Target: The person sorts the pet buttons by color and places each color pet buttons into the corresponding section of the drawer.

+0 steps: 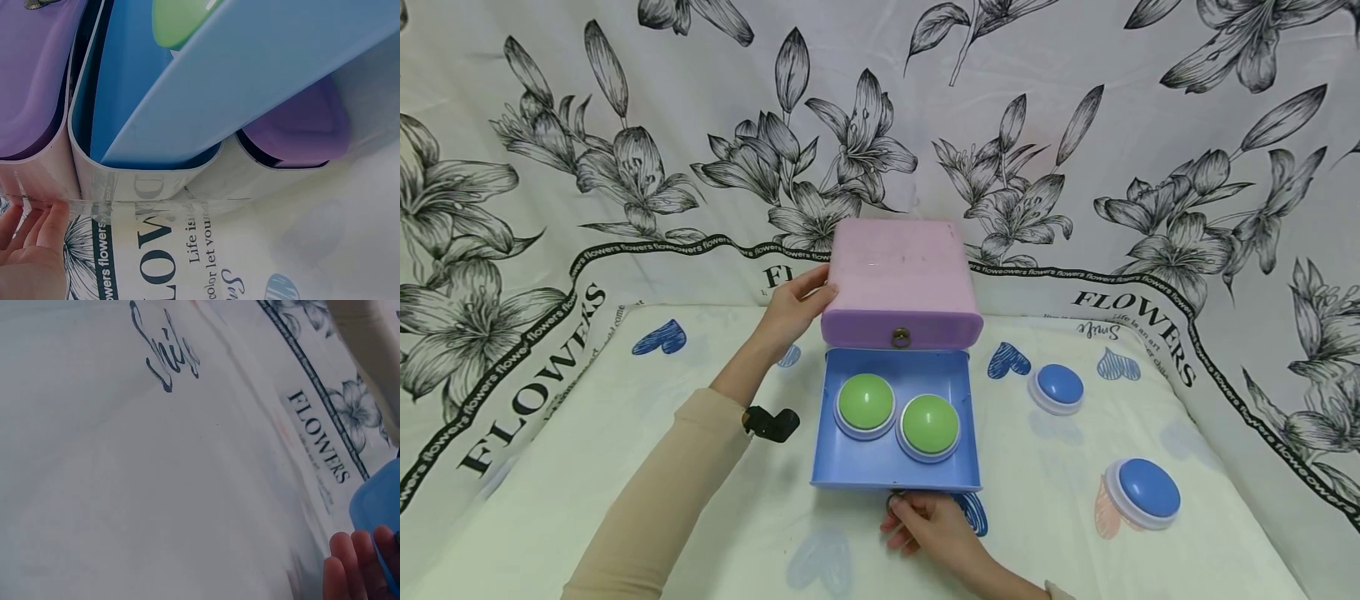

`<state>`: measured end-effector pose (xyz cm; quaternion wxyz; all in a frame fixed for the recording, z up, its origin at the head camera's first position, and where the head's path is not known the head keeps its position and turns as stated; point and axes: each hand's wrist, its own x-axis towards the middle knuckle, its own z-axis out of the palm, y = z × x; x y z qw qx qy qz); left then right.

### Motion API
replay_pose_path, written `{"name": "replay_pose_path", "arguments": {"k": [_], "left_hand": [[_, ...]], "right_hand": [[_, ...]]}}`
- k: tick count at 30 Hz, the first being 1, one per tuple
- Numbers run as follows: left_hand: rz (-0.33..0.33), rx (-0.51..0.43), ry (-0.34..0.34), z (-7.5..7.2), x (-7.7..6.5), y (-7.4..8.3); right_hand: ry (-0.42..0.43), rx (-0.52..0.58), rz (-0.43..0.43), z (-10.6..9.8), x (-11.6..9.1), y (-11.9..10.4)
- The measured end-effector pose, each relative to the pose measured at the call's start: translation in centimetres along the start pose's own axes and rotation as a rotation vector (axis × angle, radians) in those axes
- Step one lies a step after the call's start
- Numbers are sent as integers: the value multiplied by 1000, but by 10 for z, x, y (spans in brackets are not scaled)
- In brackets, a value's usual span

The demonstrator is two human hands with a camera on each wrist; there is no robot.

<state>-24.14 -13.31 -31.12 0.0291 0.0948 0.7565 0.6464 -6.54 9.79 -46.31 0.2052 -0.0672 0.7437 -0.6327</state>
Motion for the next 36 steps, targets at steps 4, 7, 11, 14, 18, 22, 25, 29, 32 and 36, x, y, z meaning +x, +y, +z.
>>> {"name": "replay_pose_path", "arguments": {"k": [4, 7, 11, 14, 18, 22, 25, 29, 32, 36], "left_hand": [[-2, 2, 3, 1, 0, -1], [-2, 2, -1, 0, 0, -1], [4, 6, -2, 0, -1, 0], [6, 6, -2, 1, 0, -1], [0, -3, -2, 1, 1, 0], [-6, -4, 0, 0, 0, 2], [-4, -9, -4, 0, 2, -1], [5, -27, -2, -3, 9, -13], [7, -34, 4, -4, 13, -21], [15, -29, 7, -4, 15, -25]], "right_hand": [[-10, 20, -15, 1, 0, -1], [-18, 26, -31, 1, 0, 0], [-26, 26, -53, 1, 0, 1], [-17, 17, -75, 0, -1, -3], [17, 8, -95, -5, 1, -13], [41, 32, -79, -12, 5, -21], [43, 36, -70, -14, 6, -25], [41, 41, -62, -13, 10, -28], [50, 55, -50, -13, 15, -30], [69, 61, -43, -14, 22, -31]]}}
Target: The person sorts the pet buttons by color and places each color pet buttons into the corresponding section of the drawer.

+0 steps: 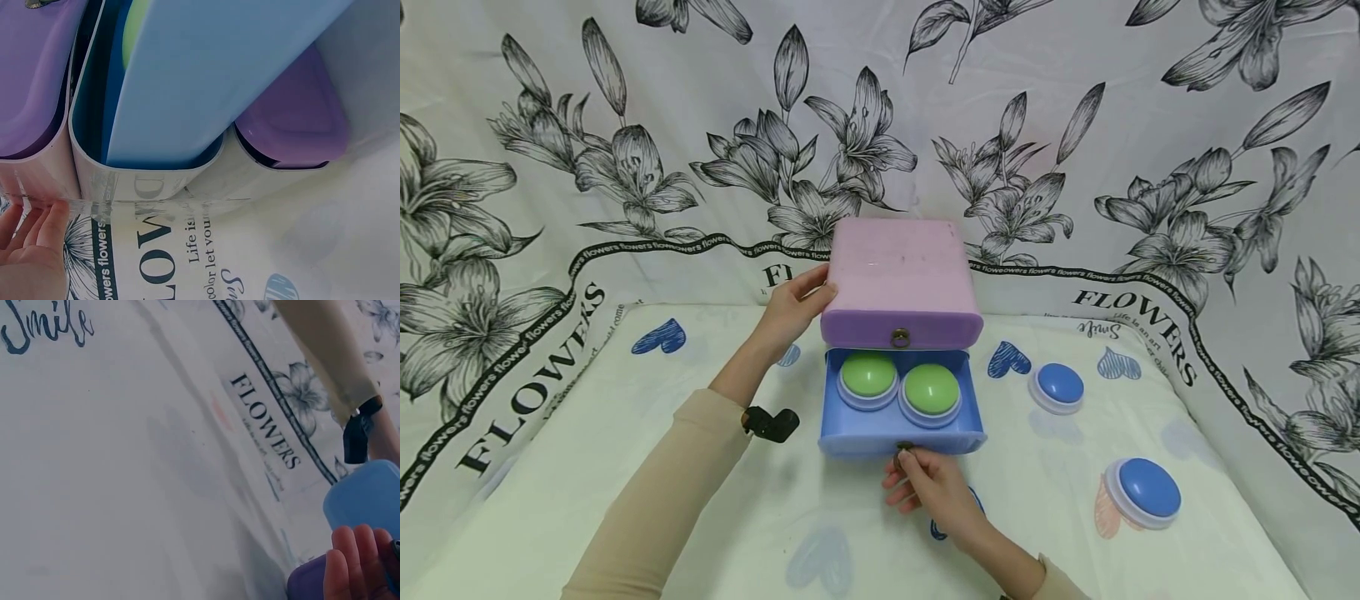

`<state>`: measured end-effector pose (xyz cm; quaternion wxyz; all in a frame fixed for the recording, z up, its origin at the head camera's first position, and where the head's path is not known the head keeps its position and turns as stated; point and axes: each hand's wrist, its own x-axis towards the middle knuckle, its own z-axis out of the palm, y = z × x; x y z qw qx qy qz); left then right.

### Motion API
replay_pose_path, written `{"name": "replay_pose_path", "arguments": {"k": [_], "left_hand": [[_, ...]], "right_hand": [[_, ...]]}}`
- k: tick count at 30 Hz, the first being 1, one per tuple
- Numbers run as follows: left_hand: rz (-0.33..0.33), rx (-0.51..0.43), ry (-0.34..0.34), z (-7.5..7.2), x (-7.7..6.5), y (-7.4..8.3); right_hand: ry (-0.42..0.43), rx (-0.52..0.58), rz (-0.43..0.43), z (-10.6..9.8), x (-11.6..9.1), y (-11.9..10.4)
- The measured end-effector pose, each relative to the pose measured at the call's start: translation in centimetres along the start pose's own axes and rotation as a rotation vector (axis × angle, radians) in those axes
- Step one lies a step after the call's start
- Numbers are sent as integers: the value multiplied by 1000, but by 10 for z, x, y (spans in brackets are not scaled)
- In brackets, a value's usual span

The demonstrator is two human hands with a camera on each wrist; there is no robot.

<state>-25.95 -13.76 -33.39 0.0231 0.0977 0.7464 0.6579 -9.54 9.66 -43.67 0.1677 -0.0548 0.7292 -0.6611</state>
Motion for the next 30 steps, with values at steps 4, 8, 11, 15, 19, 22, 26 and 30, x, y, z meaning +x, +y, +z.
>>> {"name": "replay_pose_path", "arguments": {"k": [4, 8, 11, 15, 19, 22, 26, 30], "left_hand": [[4, 9, 3, 0, 0, 0], [-2, 15, 8, 0, -1, 0], [-2, 14, 8, 0, -1, 1], [0, 16, 5, 0, -1, 1], [3, 19, 2, 0, 0, 1], [-2, 17, 1, 0, 0, 1], [-19, 10, -6, 0, -4, 8], [-25, 16, -14, 3, -11, 20]], "right_hand": [[8, 6, -15, -1, 7, -3], [19, 18, -33, -2, 13, -7], [28, 4, -44, -1, 19, -9], [34, -18, -64, 0, 26, -11], [47, -13, -73, 0, 33, -12], [60, -15, -75, 0, 37, -13], [74, -21, -78, -1, 41, -16], [88, -18, -63, -1, 45, -18]]}}
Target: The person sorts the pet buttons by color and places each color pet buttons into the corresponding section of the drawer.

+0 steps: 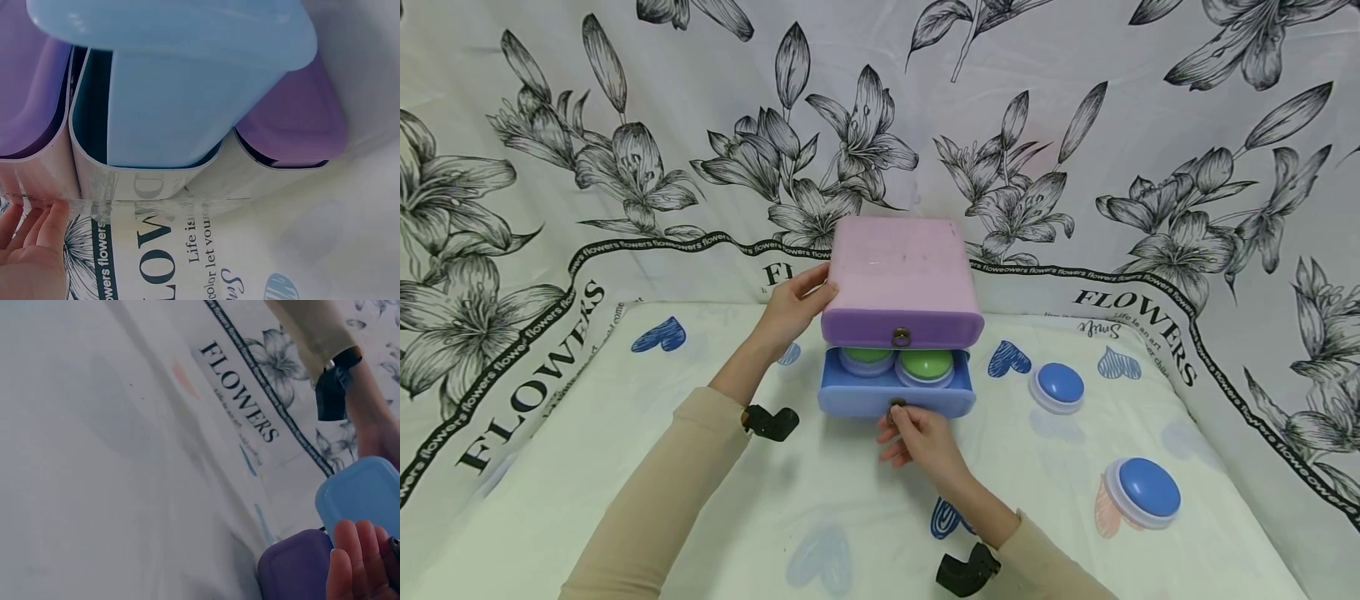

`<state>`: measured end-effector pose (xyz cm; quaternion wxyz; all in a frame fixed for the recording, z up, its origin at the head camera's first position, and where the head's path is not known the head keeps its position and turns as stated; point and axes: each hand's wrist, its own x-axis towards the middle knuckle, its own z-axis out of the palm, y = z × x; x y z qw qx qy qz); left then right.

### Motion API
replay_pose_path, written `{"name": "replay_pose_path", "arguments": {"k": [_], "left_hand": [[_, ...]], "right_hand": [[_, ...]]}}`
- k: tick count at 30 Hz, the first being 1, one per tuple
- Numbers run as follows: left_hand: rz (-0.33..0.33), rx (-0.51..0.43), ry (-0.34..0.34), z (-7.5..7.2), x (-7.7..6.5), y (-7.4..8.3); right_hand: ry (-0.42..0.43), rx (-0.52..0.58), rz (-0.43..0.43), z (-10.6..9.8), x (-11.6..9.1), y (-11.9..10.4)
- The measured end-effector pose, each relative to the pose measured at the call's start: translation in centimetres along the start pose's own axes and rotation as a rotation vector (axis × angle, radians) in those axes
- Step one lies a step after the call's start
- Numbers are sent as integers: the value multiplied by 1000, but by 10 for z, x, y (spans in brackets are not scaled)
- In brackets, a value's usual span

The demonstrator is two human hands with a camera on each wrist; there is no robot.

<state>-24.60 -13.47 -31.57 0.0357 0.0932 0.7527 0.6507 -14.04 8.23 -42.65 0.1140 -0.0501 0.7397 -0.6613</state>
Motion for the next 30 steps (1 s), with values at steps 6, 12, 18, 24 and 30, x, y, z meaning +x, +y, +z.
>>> {"name": "replay_pose_path", "arguments": {"k": [6, 12, 18, 24, 30], "left_hand": [[-9, 18, 2, 2, -4, 7], [-14, 0, 12, 1, -1, 2], [-14, -3, 8, 2, -4, 6], [-13, -10, 6, 2, -3, 5], [-16, -9, 3, 2, -3, 5]], "right_hand": [[14, 6, 35, -1, 7, -8], [22, 10, 22, 1, 8, -27], [28, -3, 24, -1, 13, -30], [35, -24, 26, -5, 25, -21], [50, -9, 23, -6, 40, -8]]}}
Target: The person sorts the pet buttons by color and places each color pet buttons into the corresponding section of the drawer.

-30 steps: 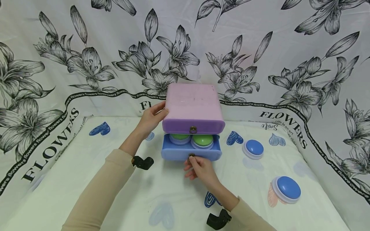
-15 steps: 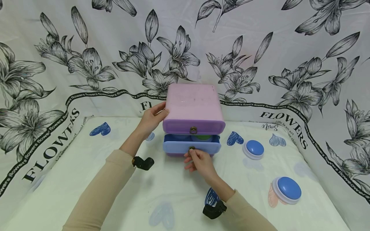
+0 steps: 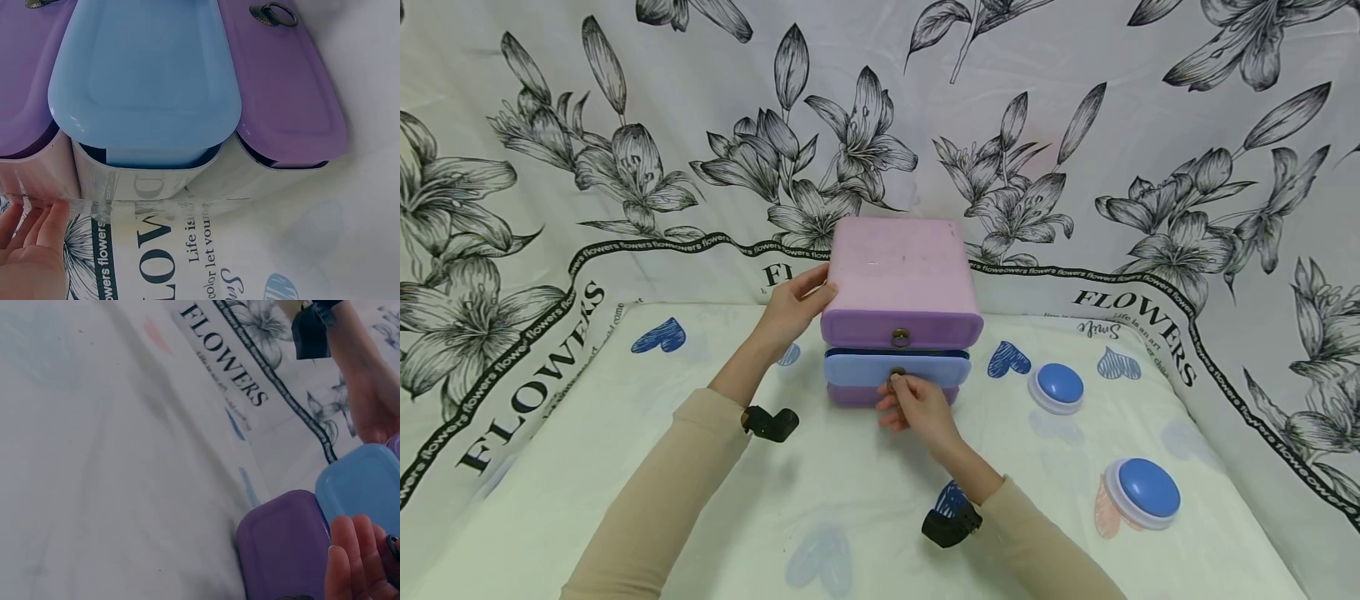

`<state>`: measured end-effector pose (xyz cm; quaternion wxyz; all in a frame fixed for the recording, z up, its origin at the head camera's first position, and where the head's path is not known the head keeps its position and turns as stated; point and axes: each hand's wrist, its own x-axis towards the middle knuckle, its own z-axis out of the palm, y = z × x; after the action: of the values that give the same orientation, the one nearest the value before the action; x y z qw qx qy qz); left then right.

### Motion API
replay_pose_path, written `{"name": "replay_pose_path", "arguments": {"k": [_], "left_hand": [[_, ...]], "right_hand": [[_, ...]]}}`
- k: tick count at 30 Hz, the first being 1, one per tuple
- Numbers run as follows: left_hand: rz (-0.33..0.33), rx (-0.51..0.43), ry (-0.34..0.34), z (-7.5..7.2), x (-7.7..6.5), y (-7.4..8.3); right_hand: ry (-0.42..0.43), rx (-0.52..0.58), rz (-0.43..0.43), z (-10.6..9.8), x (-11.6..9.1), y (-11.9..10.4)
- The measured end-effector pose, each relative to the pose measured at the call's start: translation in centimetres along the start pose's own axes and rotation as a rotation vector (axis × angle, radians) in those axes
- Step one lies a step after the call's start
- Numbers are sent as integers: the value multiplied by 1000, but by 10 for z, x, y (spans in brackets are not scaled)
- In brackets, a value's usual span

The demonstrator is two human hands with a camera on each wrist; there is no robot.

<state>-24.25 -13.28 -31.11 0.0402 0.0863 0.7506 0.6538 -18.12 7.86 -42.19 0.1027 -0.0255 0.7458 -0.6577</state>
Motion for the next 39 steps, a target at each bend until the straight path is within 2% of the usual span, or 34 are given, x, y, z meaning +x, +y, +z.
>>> {"name": "replay_pose_path", "arguments": {"k": [14, 22, 25, 35, 39], "left_hand": [[-2, 13, 6, 0, 1, -1], [9, -2, 16, -4, 14, -21], [11, -3, 22, -4, 16, -24], [11, -5, 25, -4, 16, -21], [12, -1, 23, -5, 16, -22]], "right_hand": [[18, -10, 23, 2, 9, -1], [28, 8, 36, 2, 12, -2], [22, 30, 44, 1, 12, -3], [3, 23, 49, 1, -3, -32], [6, 14, 52, 2, -6, -36]]}}
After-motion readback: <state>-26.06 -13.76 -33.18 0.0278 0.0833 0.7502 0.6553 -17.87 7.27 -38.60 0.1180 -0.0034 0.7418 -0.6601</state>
